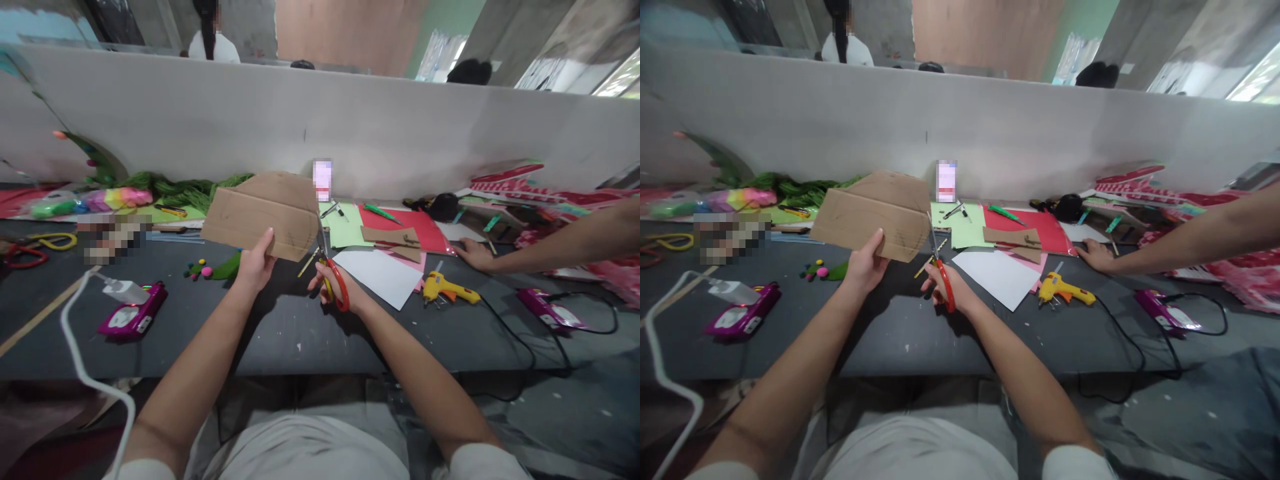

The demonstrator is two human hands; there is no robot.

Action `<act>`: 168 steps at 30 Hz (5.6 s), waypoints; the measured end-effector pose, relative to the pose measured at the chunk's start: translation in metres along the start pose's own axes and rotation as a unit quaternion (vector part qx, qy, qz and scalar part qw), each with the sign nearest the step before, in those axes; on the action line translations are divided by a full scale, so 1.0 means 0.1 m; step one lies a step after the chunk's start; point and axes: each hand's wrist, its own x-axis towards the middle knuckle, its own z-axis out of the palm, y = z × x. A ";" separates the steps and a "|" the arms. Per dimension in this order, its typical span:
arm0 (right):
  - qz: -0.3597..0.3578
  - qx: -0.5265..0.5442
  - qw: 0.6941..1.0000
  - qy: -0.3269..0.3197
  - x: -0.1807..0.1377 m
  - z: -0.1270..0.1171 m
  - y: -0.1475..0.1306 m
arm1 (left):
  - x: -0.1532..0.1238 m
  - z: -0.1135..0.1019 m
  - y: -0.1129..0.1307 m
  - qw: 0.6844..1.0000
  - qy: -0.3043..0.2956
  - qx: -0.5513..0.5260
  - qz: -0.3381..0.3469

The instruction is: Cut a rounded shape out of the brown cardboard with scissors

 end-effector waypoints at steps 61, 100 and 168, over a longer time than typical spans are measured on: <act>0.005 -0.043 0.997 0.067 0.05 -0.14 0.01 | 0.02 -0.18 -0.03 0.986 -0.114 0.119 -0.030; -0.002 -0.064 0.993 0.100 0.03 -0.15 0.01 | -0.04 -0.17 0.01 0.978 -0.136 0.149 -0.044; -0.054 -0.145 0.984 0.088 0.01 -0.22 0.06 | 0.06 -0.22 0.05 0.987 -0.085 0.129 -0.035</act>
